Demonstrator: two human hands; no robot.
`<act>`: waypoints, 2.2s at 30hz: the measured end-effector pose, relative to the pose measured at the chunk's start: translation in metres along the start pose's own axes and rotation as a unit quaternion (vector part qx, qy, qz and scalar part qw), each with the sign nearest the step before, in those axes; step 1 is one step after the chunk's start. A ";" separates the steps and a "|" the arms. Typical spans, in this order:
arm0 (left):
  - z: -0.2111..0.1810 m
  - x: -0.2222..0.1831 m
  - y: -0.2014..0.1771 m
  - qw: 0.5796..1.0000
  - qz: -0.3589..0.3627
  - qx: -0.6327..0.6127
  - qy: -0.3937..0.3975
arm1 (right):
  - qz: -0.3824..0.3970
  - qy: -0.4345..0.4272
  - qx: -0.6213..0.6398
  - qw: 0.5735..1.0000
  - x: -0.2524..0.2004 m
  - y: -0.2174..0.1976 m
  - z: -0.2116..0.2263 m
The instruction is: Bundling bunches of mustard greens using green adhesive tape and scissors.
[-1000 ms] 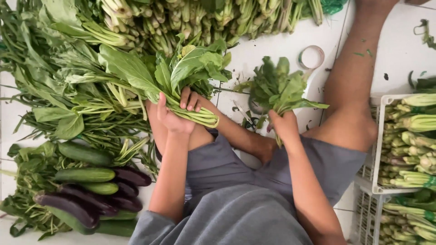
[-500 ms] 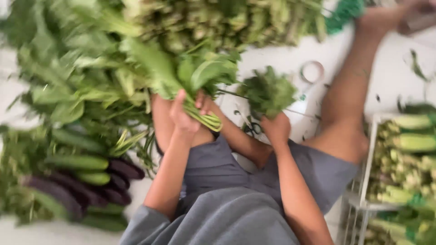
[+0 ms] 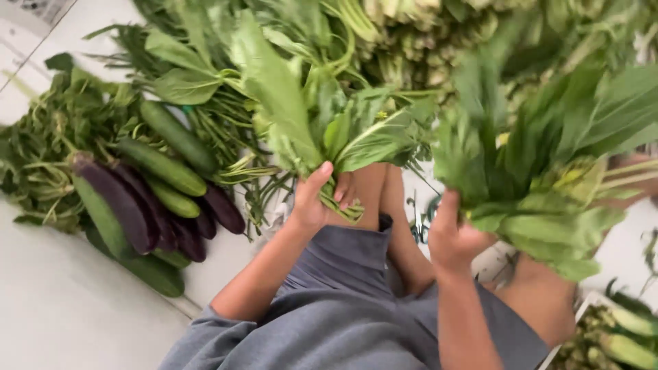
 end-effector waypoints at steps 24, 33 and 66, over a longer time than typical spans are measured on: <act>-0.065 -0.018 0.046 0.926 -0.037 0.368 -0.079 | 0.253 0.141 0.022 0.957 -0.063 0.046 -0.036; 0.015 0.039 0.173 0.913 0.217 0.294 -0.183 | -0.025 0.564 0.396 0.724 -0.122 -0.047 -0.145; 0.103 -0.022 0.073 0.877 -0.153 0.208 -0.405 | -0.078 0.601 0.316 0.730 -0.179 -0.068 -0.247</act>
Point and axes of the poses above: each hand's wrist, its own x-axis towards the middle knuckle, its own y-axis out of the palm, z = x × y, the point moved 4 cm from there along x, towards the middle knuckle, and after that the axes turned 7 degrees about z, right-handed, at the moved point
